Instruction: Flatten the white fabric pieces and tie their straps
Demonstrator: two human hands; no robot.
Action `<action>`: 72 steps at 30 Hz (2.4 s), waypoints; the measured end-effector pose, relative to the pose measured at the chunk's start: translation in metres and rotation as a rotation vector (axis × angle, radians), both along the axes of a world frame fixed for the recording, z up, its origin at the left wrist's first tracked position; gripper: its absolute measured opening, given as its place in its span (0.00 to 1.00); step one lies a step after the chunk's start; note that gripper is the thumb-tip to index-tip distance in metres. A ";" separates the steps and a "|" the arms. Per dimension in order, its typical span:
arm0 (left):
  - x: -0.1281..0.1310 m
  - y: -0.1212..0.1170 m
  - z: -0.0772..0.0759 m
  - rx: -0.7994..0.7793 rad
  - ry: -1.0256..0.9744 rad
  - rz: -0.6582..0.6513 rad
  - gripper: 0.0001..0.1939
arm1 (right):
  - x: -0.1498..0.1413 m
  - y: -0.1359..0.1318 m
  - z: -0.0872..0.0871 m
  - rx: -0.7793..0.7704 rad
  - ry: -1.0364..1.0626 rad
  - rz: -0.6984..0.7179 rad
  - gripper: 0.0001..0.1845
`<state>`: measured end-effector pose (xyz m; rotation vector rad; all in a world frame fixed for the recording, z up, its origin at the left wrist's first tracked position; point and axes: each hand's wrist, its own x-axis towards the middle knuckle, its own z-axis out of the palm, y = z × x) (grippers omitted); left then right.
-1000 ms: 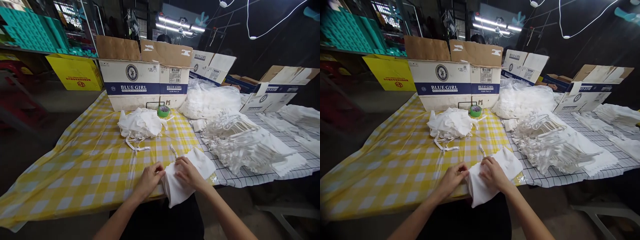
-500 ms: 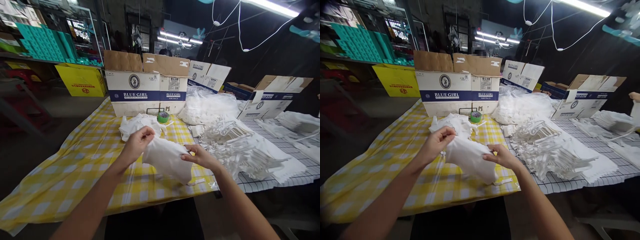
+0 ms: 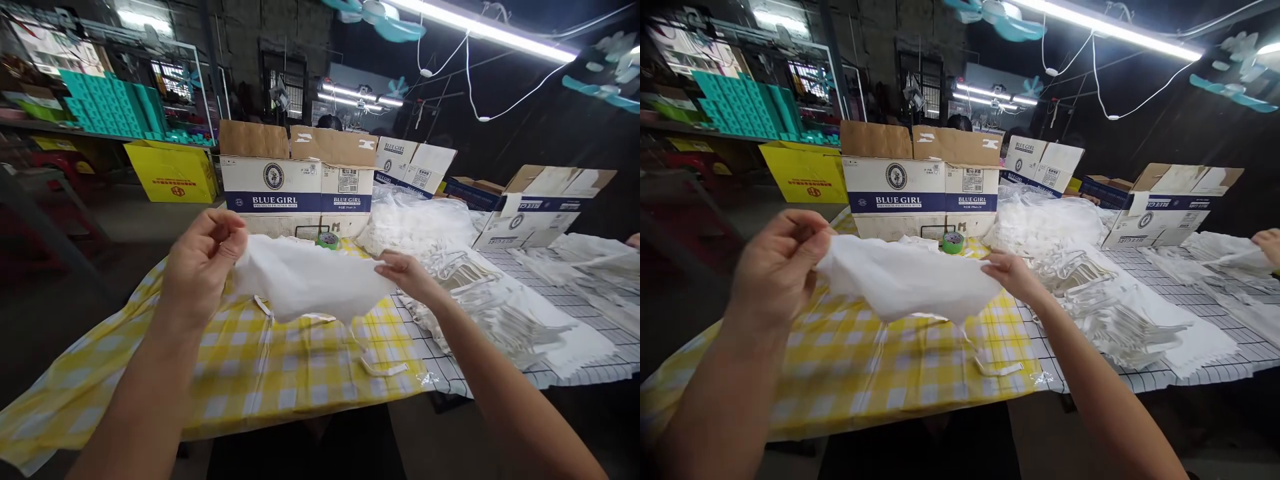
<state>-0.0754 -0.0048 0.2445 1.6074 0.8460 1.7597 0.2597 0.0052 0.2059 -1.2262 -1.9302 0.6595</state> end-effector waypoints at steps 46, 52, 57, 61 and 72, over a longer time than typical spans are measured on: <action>0.157 0.135 -0.211 -0.480 0.842 -0.173 0.04 | 0.055 -0.106 -0.161 -0.380 0.021 -0.371 0.18; 0.106 0.109 -0.180 -0.422 0.536 -0.353 0.12 | 0.049 -0.096 -0.127 -0.290 0.055 -0.381 0.18; 0.053 0.067 -0.143 -0.492 -0.037 -0.478 0.15 | 0.050 -0.094 -0.091 -0.236 0.173 -0.392 0.15; 0.023 0.025 -0.090 -0.418 -0.124 -0.408 0.13 | 0.043 -0.106 -0.048 -0.216 0.400 -0.374 0.12; -0.009 0.003 -0.081 -0.217 0.143 0.001 0.11 | 0.046 -0.068 -0.027 -0.184 0.421 -0.260 0.10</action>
